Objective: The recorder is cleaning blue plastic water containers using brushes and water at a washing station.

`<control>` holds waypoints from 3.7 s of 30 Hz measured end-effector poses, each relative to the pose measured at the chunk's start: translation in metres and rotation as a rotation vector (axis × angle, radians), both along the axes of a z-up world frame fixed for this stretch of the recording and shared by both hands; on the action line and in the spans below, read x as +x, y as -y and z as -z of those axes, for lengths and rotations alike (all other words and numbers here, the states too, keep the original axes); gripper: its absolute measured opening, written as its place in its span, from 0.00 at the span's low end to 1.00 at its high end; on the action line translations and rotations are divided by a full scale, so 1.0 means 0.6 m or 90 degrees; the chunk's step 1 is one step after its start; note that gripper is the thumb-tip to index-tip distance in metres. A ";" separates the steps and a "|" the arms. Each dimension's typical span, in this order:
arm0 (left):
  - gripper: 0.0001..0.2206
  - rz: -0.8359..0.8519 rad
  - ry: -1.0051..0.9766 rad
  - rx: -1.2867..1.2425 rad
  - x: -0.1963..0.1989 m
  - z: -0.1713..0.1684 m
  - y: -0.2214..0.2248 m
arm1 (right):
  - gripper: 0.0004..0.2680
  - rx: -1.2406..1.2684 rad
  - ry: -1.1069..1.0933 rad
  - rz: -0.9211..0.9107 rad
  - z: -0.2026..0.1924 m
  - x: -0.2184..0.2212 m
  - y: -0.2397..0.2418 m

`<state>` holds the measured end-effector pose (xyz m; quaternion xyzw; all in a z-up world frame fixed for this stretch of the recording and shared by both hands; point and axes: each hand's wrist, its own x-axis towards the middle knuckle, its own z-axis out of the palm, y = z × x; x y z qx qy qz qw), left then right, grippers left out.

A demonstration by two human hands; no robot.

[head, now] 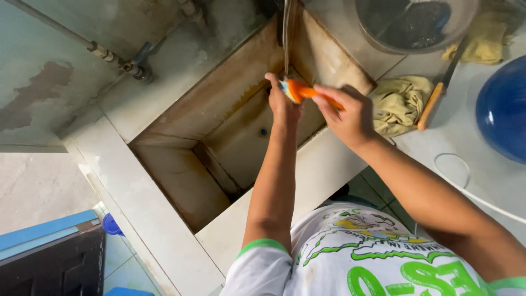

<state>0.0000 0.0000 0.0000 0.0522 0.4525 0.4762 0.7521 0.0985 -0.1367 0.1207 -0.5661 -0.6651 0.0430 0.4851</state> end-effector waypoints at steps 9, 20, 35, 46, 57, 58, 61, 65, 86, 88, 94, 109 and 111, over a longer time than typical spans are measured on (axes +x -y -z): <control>0.26 0.052 0.500 0.405 -0.053 0.150 -0.055 | 0.07 -0.122 -0.082 -0.035 0.030 0.003 0.030; 0.36 0.118 0.398 0.257 0.009 -0.081 0.041 | 0.08 0.017 0.065 0.068 0.013 0.027 -0.003; 0.23 0.253 -0.276 0.590 0.266 -0.122 -0.019 | 0.06 0.046 -0.312 0.256 0.042 0.217 0.027; 0.18 0.941 -1.087 1.027 0.494 -0.147 -0.106 | 0.10 0.015 -0.404 0.334 0.085 0.308 0.094; 0.24 0.918 -1.105 0.951 0.523 -0.189 -0.157 | 0.09 -0.007 -0.408 0.405 0.069 0.349 0.098; 0.24 0.916 -1.104 0.954 0.549 -0.138 -0.174 | 0.09 -0.004 -0.406 0.406 0.068 0.360 0.094; 0.10 0.542 -1.126 1.547 0.582 0.014 -0.215 | 0.09 0.009 -0.418 0.396 0.077 0.370 0.102; 0.08 0.701 -1.193 1.523 0.533 -0.049 -0.217 | 0.09 -0.008 -0.435 0.418 0.093 0.377 0.121; 0.14 0.999 -1.232 1.343 0.484 -0.134 -0.209 | 0.09 0.033 -0.460 0.395 0.095 0.359 0.144; 0.23 0.978 -1.305 1.414 0.479 -0.097 -0.206 | 0.09 0.030 -0.459 0.390 0.090 0.348 0.137; 0.10 0.705 -1.204 1.515 0.492 -0.006 -0.200 | 0.09 0.007 -0.415 0.358 0.061 0.332 0.110; 0.28 0.864 -0.488 1.008 0.511 -0.009 -0.171 | 0.09 0.047 -0.468 0.409 0.084 0.362 0.096; 0.20 0.813 -0.430 0.986 0.522 0.004 -0.190 | 0.09 0.083 -0.566 0.399 0.099 0.371 0.094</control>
